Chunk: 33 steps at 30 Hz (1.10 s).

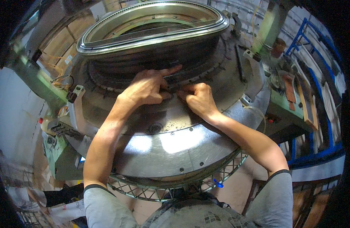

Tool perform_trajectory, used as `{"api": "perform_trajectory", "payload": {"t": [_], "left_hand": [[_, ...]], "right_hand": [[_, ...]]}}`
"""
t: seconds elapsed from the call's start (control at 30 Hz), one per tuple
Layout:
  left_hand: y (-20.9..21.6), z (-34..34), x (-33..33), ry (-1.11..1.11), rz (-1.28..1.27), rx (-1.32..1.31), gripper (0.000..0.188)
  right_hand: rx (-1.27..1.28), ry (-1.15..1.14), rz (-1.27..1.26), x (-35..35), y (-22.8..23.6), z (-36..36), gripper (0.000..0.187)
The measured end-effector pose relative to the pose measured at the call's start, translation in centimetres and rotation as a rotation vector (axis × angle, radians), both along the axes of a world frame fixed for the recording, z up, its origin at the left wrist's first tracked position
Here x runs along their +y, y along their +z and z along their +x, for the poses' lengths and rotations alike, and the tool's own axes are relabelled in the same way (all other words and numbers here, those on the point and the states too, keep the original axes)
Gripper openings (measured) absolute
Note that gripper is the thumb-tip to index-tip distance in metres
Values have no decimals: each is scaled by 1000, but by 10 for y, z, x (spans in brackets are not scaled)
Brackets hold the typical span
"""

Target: The person inserts small metal strips into slots around the rim of a large circular metal component. They retrieve strips from a nearby tray, align them, and press them into place one by one.

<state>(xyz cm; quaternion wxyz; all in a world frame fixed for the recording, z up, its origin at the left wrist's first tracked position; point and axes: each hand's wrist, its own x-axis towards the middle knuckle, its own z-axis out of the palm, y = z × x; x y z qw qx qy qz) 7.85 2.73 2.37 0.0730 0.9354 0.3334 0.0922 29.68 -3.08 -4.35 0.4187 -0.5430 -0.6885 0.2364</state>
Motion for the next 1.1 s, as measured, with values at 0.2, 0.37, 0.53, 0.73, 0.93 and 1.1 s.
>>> {"api": "perform_trajectory", "payload": {"t": [0.2,0.37,0.53,0.73,0.93,1.1], "left_hand": [[12,2,0,65,125,-51,32],[9,1,1,-37,-94,-25,32],[4,5,-4,-92,220,-151,31],[40,4,1,120,296,92,36],[49,10,-7,138,426,141,45],[44,9,-3,153,369,133,45]], "right_hand": [[-76,-208,94,25,-4,-9,23],[-56,-48,-1,12,-7,1,22],[-26,-148,53,18,-8,-2,21],[-35,-265,311,69,-9,-23,28],[201,-295,364,74,4,-30,31],[-388,-320,462,78,24,-3,39]]}}
